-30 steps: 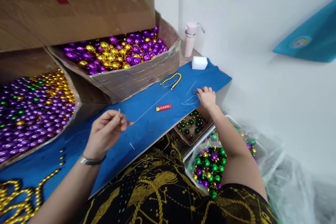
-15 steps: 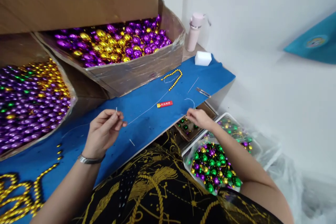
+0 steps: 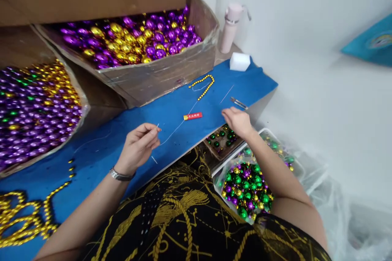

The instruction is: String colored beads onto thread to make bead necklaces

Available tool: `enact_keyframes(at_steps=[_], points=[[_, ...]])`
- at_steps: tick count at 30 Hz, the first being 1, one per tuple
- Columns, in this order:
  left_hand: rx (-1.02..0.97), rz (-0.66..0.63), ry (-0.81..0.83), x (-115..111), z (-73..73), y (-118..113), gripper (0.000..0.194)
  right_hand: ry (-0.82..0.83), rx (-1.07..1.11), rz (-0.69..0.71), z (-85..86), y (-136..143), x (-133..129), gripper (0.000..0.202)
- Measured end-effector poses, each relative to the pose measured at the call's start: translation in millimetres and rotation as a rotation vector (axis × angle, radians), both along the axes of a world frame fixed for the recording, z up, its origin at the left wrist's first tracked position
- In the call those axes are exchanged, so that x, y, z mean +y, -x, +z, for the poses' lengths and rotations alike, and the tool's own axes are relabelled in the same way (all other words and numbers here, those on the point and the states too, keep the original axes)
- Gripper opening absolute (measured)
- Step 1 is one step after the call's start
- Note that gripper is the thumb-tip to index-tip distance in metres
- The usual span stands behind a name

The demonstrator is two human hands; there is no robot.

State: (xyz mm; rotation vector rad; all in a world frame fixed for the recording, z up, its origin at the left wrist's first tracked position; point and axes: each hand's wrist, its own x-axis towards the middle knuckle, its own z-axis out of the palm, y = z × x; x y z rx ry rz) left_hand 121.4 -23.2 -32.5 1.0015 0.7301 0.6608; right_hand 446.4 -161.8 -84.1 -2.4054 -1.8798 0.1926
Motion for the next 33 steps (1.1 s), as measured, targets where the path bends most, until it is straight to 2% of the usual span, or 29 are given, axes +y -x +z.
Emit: enact_keyframes(at_steps=[2,5,8,11,14,17,19,22,25,33], points=[[0.005,-0.02,0.0,-2.4,0.8,-2.1,0.023,-0.044,-0.141,-0.046,10.0,-15.7,26.7,0.039],[0.014,-0.029,0.0,-5.6,2.8,-3.3,0.024,-0.041,-0.189,0.022,9.5,-33.6,56.3,0.033],[0.019,-0.024,0.021,-7.6,3.4,-3.7,0.027,-0.039,-0.194,0.127,4.2,-45.5,70.5,0.025],[0.025,-0.023,0.048,-8.2,1.0,-4.9,0.031,-0.065,-0.177,0.223,5.7,-46.6,78.8,0.026],[0.027,-0.003,0.036,-7.6,-3.1,-6.3,0.033,-0.139,-0.159,0.255,16.3,-21.5,82.6,0.024],[0.039,0.03,-0.022,-6.6,-7.3,-6.4,0.034,-0.244,-0.054,0.277,34.5,33.3,73.8,0.021],[0.056,0.042,-0.085,-5.9,-10.0,-5.5,0.034,-0.338,0.251,0.354,47.9,74.0,62.7,0.02],[0.091,0.033,-0.203,-5.2,-13.3,-3.3,0.03,-0.399,0.471,0.405,61.6,118.2,49.1,0.02],[0.119,0.016,-0.299,-4.9,-15.5,-1.3,0.025,-0.407,0.503,0.394,63.8,134.7,44.8,0.023],[0.166,0.026,-0.404,-5.0,-15.2,0.9,0.022,-0.375,0.494,0.409,59.0,136.7,47.0,0.028]])
